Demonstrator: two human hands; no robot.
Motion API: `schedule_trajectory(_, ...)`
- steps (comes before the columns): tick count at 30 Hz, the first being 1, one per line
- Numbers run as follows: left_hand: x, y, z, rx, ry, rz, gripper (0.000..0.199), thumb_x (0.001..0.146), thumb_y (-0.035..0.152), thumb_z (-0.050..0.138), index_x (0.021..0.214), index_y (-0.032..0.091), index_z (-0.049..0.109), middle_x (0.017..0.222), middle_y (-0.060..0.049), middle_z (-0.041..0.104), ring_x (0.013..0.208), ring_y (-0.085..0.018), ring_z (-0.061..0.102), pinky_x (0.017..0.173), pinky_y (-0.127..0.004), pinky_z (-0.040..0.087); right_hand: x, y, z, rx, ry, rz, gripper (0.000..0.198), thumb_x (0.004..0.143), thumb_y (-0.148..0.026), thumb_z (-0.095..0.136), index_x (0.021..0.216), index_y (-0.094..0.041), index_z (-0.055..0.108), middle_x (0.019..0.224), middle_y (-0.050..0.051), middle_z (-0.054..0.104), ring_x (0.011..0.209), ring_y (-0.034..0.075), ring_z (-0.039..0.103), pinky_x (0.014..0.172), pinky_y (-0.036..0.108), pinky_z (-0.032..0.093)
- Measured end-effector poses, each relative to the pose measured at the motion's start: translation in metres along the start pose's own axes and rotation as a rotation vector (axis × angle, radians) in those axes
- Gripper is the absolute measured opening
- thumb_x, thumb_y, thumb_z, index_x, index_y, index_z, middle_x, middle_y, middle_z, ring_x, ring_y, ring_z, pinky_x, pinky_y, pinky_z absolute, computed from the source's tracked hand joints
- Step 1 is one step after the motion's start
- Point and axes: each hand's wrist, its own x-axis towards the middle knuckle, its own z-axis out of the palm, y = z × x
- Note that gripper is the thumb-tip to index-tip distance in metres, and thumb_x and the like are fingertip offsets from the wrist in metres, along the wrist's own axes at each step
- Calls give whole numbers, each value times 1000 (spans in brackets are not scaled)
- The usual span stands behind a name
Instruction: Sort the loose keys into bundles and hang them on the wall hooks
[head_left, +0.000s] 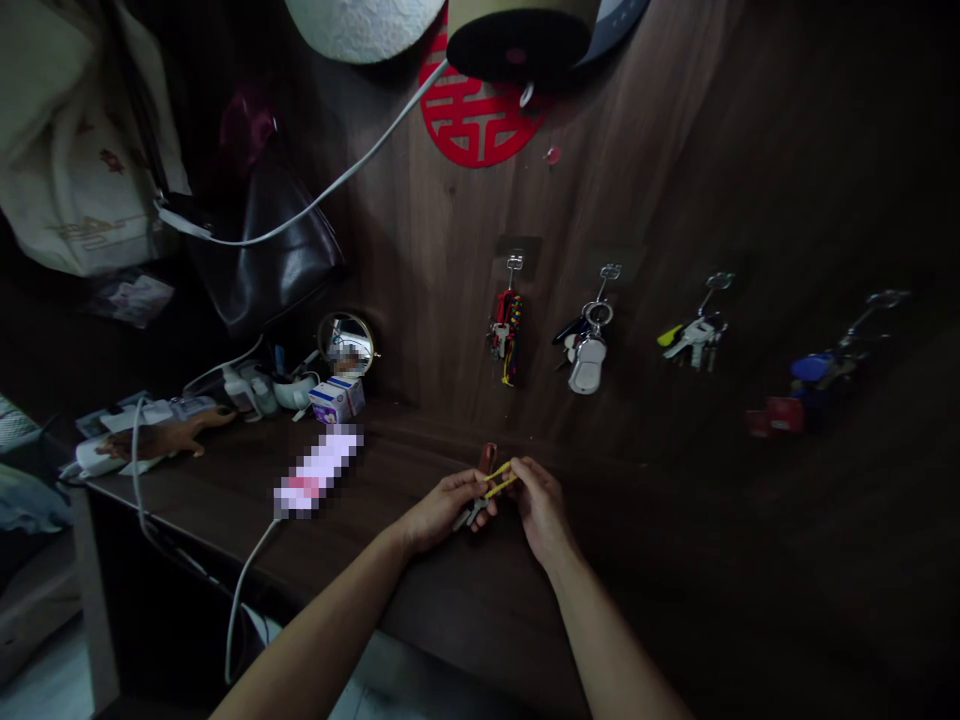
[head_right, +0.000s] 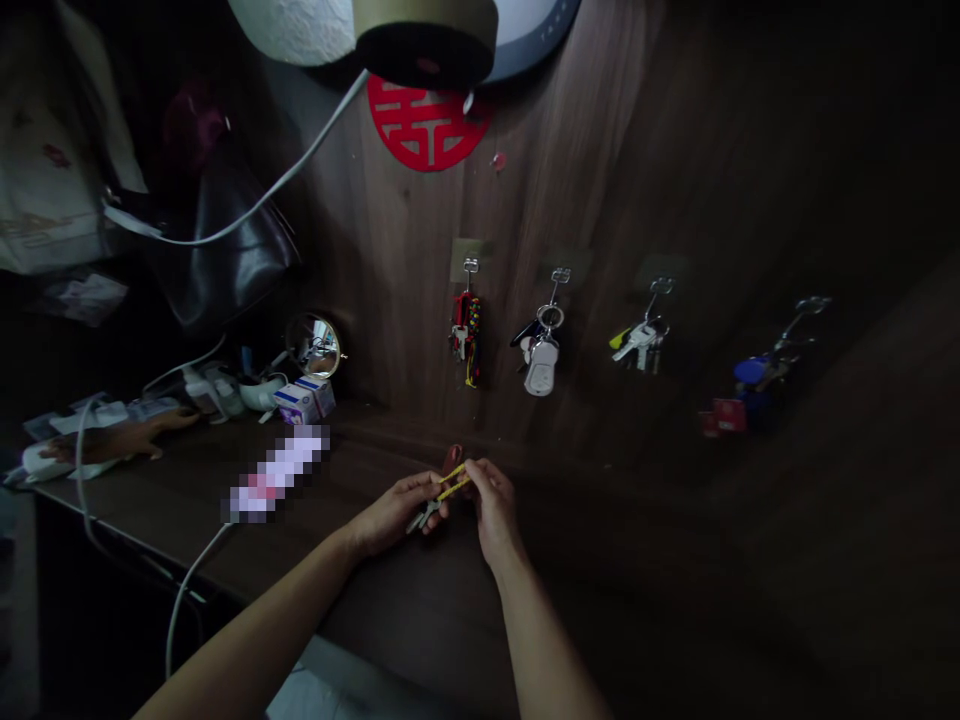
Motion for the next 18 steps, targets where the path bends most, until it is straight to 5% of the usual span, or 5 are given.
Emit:
schedule_trajectory(9, -6, 2, 4, 142, -128, -26, 33, 76, 45, 60, 82, 12, 59, 67, -2, 58, 49, -7, 48, 48, -19, 36, 0, 0, 2, -88, 43, 1, 31, 59, -44, 72, 55, -19, 53, 52, -5, 50, 48, 10, 43, 50, 24, 33)
schedule_trajectory(14, -1, 5, 3, 82, 37, 113, 30, 76, 44, 61, 76, 14, 55, 66, 0, 56, 48, -6, 45, 47, -18, 35, 6, 5, -3, -186, 130, -85, 31, 65, -48, 64, 58, -19, 55, 57, -2, 54, 53, 12, 46, 51, 24, 35)
schedule_trajectory(18, 5, 13, 1, 78, 203, 191, 32, 74, 46, 61, 71, 15, 53, 59, 4, 52, 46, -5, 41, 45, -18, 34, 10, 11, -10, -506, 204, -196, 34, 70, -51, 56, 56, -20, 53, 54, -2, 52, 54, 14, 46, 54, 25, 33)
